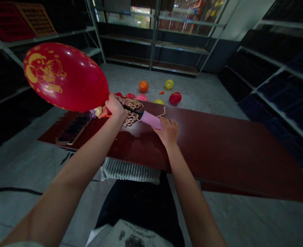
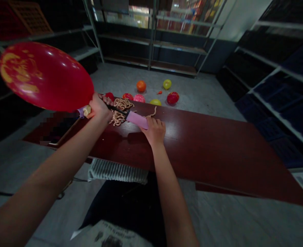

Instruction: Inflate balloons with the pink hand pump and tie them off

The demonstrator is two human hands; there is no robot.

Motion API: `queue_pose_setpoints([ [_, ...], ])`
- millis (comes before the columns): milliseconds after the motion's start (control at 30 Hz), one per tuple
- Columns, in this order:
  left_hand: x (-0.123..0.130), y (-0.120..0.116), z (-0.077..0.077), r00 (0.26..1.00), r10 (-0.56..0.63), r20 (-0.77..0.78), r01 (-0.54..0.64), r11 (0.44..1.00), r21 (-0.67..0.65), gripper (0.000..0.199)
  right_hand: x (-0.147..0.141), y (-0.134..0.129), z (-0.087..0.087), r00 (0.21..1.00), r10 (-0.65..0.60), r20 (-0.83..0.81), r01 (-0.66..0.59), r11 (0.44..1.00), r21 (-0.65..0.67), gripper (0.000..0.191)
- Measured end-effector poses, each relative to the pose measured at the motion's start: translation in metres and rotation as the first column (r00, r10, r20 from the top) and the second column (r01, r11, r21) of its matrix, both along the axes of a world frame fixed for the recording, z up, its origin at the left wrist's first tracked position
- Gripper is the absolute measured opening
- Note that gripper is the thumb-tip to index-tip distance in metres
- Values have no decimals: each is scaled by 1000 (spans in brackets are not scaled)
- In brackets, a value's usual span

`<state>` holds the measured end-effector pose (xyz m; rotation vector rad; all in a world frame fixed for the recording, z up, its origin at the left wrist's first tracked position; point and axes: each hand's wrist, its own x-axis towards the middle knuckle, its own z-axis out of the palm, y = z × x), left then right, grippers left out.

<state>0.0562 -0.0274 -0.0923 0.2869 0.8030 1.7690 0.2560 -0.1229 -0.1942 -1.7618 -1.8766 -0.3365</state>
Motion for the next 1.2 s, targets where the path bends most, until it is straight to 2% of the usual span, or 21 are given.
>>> queue_pose_setpoints([
  [100,-23,0,11,987,150,48,-152,987,42,43,1,-2,2,998,11,60,-13,1000,28,41],
  [367,-74,-2,53,980,197,-14,-197,980,-16,41,-8,-7,9,982,103,156,-123,985,119,39],
  [467,-75,-3,66,979,200,-48,-199,980,19,41,-15,-6,4,988,118,101,-134,976,172,39],
  [600,-54,-1,73,980,183,-83,-171,976,134,45,-14,-4,-8,991,123,-48,-113,979,170,39],
  [700,-26,2,67,983,150,-101,-130,973,189,47,-9,-5,-12,983,131,-129,-113,984,141,39],
  [767,-3,3,58,987,107,-120,-82,977,196,47,-7,-5,-11,977,124,-174,-102,987,128,39],
  [967,63,-4,12,971,-87,-222,135,968,212,48,-8,-6,-7,966,46,-253,-35,998,48,35],
  [1067,74,-3,0,973,-111,-204,150,970,191,44,-8,-7,-6,962,-33,-272,29,999,-20,33],
  [1200,68,3,0,970,-164,-182,187,975,117,42,-10,-9,-4,956,-30,-293,13,998,-60,38],
])
